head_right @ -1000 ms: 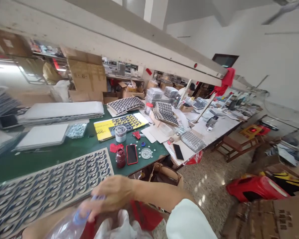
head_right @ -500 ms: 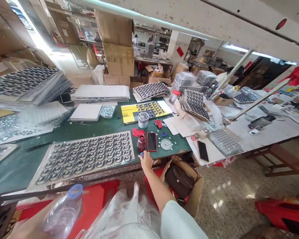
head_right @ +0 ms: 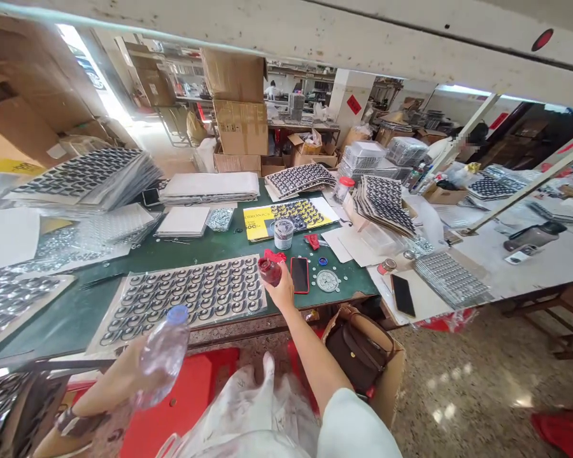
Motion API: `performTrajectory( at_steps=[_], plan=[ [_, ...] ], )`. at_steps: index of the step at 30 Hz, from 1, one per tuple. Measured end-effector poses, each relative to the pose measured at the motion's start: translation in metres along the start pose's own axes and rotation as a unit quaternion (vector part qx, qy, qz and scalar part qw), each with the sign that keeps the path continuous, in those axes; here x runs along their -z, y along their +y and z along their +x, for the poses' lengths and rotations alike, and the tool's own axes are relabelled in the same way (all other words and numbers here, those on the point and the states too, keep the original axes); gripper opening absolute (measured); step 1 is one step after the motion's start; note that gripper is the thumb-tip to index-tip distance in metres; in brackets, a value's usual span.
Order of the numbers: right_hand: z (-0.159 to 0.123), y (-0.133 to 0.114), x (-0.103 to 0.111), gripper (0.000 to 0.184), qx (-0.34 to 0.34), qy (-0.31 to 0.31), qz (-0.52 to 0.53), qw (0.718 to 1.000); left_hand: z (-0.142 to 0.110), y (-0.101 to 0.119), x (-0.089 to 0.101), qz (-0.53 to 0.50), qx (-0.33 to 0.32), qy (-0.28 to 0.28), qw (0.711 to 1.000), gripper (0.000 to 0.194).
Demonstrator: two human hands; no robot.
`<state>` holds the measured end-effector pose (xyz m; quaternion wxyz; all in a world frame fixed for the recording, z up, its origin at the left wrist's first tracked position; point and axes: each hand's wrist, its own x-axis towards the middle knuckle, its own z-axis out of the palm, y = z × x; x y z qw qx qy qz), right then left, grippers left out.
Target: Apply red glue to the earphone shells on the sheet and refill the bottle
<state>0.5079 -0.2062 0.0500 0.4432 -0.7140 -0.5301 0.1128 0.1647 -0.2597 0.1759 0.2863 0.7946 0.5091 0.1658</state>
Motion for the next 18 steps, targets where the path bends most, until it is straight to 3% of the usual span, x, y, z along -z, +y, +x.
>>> performTrajectory(
  at_steps=[1, 4, 9, 18],
  plan=[
    [-0.006, -0.008, 0.006, 0.067, 0.024, -0.005, 0.024, 0.999, 0.007, 0.005, 0.008, 0.003, -0.004, -0.015, 1.000, 0.072],
    [-0.032, -0.029, 0.026, 0.067, 0.086, -0.025, 0.083, 0.992, 0.019, 0.025, 0.022, 0.048, -0.053, 0.023, 0.997, 0.075],
    [-0.075, -0.040, 0.051, 0.064, 0.145, -0.072, 0.127, 0.979, 0.020, 0.052, 0.028, 0.169, -0.143, 0.050, 0.974, 0.071],
    [-0.128, -0.037, 0.065, 0.075, 0.103, -0.102, 0.105, 0.984, 0.008, 0.072, 0.023, 0.290, -0.219, 0.010, 0.932, 0.075]
  ],
)
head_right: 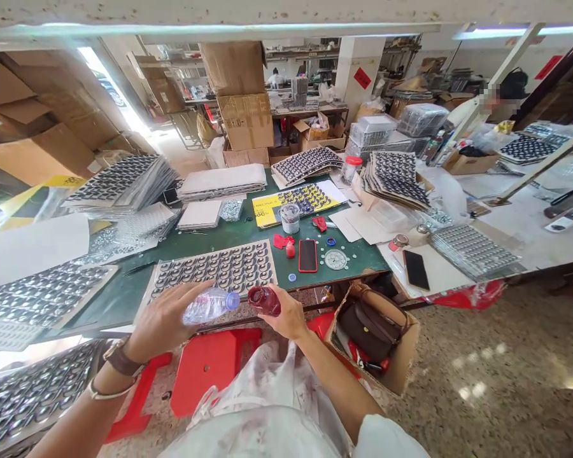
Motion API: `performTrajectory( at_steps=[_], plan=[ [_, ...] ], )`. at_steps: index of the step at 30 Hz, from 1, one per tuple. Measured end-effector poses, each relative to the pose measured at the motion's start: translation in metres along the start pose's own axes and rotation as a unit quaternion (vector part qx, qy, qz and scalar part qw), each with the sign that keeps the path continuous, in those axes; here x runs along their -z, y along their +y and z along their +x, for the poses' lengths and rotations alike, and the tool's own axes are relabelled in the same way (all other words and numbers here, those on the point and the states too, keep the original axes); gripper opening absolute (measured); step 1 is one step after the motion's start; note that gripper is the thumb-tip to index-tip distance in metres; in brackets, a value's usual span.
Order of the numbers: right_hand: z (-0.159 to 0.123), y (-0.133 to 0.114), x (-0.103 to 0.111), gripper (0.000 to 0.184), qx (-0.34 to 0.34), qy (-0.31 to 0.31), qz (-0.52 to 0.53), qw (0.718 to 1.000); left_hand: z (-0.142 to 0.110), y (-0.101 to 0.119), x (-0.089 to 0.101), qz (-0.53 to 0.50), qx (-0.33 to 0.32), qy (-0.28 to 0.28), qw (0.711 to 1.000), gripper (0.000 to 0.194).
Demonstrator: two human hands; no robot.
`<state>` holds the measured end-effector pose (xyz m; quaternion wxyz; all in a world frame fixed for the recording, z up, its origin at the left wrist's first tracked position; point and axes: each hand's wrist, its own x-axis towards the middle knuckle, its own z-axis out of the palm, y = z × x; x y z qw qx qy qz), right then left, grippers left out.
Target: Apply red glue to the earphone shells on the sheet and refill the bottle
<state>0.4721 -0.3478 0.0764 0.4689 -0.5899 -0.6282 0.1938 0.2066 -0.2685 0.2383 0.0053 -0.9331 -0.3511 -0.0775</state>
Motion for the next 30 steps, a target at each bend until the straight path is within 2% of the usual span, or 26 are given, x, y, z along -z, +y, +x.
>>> performTrajectory(
  at_steps=[5, 13, 30],
  plan=[
    [-0.021, 0.000, -0.002, 0.080, -0.007, -0.021, -0.005, 1.000, -0.003, 0.007, -0.004, 0.034, -0.026, -0.005, 0.999, 0.083],
    [-0.037, -0.004, -0.001, 0.081, -0.002, -0.041, 0.012, 0.999, -0.005, 0.020, 0.000, 0.070, -0.040, -0.021, 0.997, 0.085],
    [-0.049, -0.003, 0.009, 0.082, -0.026, -0.059, 0.029, 0.998, 0.000, 0.037, 0.001, 0.127, -0.059, -0.039, 0.989, 0.083]
  ],
)
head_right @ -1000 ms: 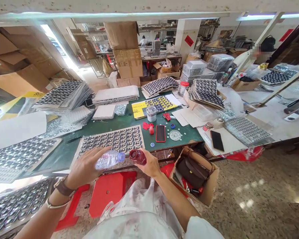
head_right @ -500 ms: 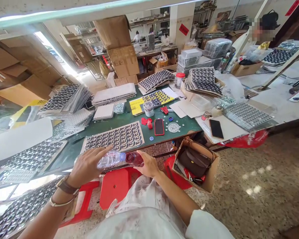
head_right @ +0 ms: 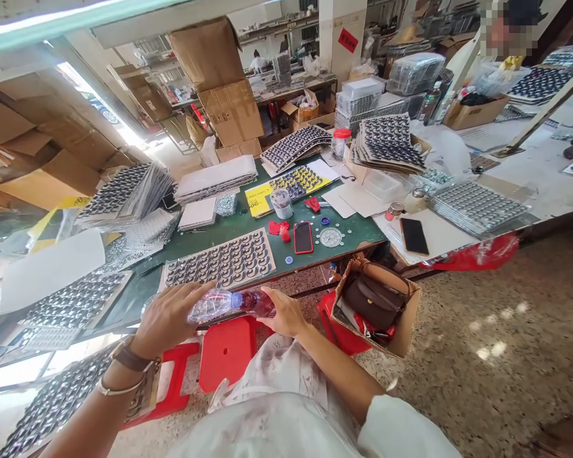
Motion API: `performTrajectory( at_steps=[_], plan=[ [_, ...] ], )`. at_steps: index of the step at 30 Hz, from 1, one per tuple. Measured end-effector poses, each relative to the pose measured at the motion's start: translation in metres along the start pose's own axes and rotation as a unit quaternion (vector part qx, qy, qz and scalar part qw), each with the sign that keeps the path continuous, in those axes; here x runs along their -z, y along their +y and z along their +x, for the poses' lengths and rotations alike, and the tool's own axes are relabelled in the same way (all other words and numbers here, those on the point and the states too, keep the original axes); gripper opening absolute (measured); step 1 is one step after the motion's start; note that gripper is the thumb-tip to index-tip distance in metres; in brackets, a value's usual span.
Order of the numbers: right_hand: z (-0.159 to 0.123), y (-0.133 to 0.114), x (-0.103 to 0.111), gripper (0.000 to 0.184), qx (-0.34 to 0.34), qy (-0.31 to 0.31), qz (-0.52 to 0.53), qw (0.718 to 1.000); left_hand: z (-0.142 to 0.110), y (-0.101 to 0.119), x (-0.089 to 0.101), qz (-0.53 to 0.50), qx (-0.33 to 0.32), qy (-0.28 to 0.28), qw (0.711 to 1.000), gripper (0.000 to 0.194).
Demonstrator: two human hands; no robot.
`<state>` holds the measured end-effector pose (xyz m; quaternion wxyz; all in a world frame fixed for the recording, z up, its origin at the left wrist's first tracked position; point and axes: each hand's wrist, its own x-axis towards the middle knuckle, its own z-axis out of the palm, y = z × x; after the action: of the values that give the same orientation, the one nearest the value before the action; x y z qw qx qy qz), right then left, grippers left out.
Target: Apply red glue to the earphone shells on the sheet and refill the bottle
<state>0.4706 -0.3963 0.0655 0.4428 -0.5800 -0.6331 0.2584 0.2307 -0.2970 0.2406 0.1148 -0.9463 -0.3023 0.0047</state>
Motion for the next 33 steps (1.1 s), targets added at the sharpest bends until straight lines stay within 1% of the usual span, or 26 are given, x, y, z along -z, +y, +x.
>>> performTrajectory(
  at_steps=[6, 8, 10, 12, 14, 16, 18, 19, 21, 24, 25, 26, 27, 28, 29, 30, 31, 33],
  plan=[
    [0.001, 0.003, 0.000, 0.080, -0.005, -0.003, 0.032, 0.999, 0.002, -0.001, -0.002, -0.029, 0.017, -0.021, 0.999, 0.082],
    [0.002, 0.001, 0.002, 0.080, -0.009, -0.004, 0.047, 0.999, 0.004, -0.001, -0.005, -0.070, 0.036, -0.031, 0.996, 0.079],
    [0.004, -0.002, 0.006, 0.080, -0.011, -0.007, 0.066, 0.998, 0.007, 0.001, -0.010, -0.138, 0.053, -0.032, 0.989, 0.074],
    [0.007, -0.005, 0.010, 0.078, -0.009, -0.018, 0.087, 0.996, 0.012, 0.005, -0.019, -0.243, 0.067, -0.022, 0.968, 0.071],
    [0.013, -0.006, 0.015, 0.073, -0.009, -0.030, 0.110, 0.993, 0.018, 0.009, -0.031, -0.360, 0.093, 0.000, 0.928, 0.071],
    [0.021, -0.006, 0.024, 0.070, -0.019, -0.032, 0.128, 0.991, 0.025, 0.012, -0.045, -0.439, 0.131, 0.027, 0.888, 0.075],
    [0.028, -0.001, 0.039, 0.070, -0.041, -0.016, 0.132, 0.990, 0.033, 0.015, -0.059, -0.475, 0.166, 0.048, 0.863, 0.077],
    [0.030, 0.003, 0.051, 0.071, -0.056, 0.000, 0.128, 0.990, 0.038, 0.015, -0.064, -0.488, 0.176, 0.053, 0.853, 0.077],
    [0.029, 0.013, 0.083, 0.067, -0.089, 0.043, 0.105, 0.990, 0.047, 0.015, -0.075, -0.522, 0.184, 0.057, 0.831, 0.072],
    [0.010, 0.022, 0.140, 0.054, -0.148, 0.120, 0.038, 0.981, 0.058, 0.011, -0.087, -0.572, 0.172, 0.055, 0.800, 0.063],
    [0.000, 0.022, 0.155, 0.054, -0.168, 0.146, 0.010, 0.975, 0.062, 0.009, -0.091, -0.585, 0.167, 0.054, 0.792, 0.063],
    [-0.009, 0.021, 0.167, 0.057, -0.185, 0.166, -0.016, 0.968, 0.064, 0.006, -0.094, -0.599, 0.161, 0.052, 0.783, 0.063],
    [-0.017, 0.020, 0.173, 0.061, -0.196, 0.179, -0.038, 0.963, 0.066, 0.002, -0.099, -0.611, 0.156, 0.047, 0.774, 0.065],
    [-0.021, 0.020, 0.174, 0.064, -0.202, 0.184, -0.053, 0.960, 0.068, -0.002, -0.103, -0.623, 0.153, 0.041, 0.766, 0.068],
    [-0.020, 0.020, 0.170, 0.065, -0.204, 0.182, -0.063, 0.960, 0.068, -0.007, -0.107, -0.632, 0.151, 0.035, 0.759, 0.070],
    [-0.015, 0.022, 0.161, 0.064, -0.202, 0.177, -0.067, 0.961, 0.069, -0.012, -0.111, -0.639, 0.151, 0.030, 0.753, 0.069],
    [-0.005, 0.026, 0.149, 0.061, -0.198, 0.171, -0.067, 0.963, 0.069, -0.017, -0.115, -0.644, 0.154, 0.026, 0.749, 0.068],
    [0.028, 0.037, 0.117, 0.060, -0.188, 0.168, -0.064, 0.965, 0.067, -0.028, -0.122, -0.646, 0.165, 0.027, 0.744, 0.063]
  ],
)
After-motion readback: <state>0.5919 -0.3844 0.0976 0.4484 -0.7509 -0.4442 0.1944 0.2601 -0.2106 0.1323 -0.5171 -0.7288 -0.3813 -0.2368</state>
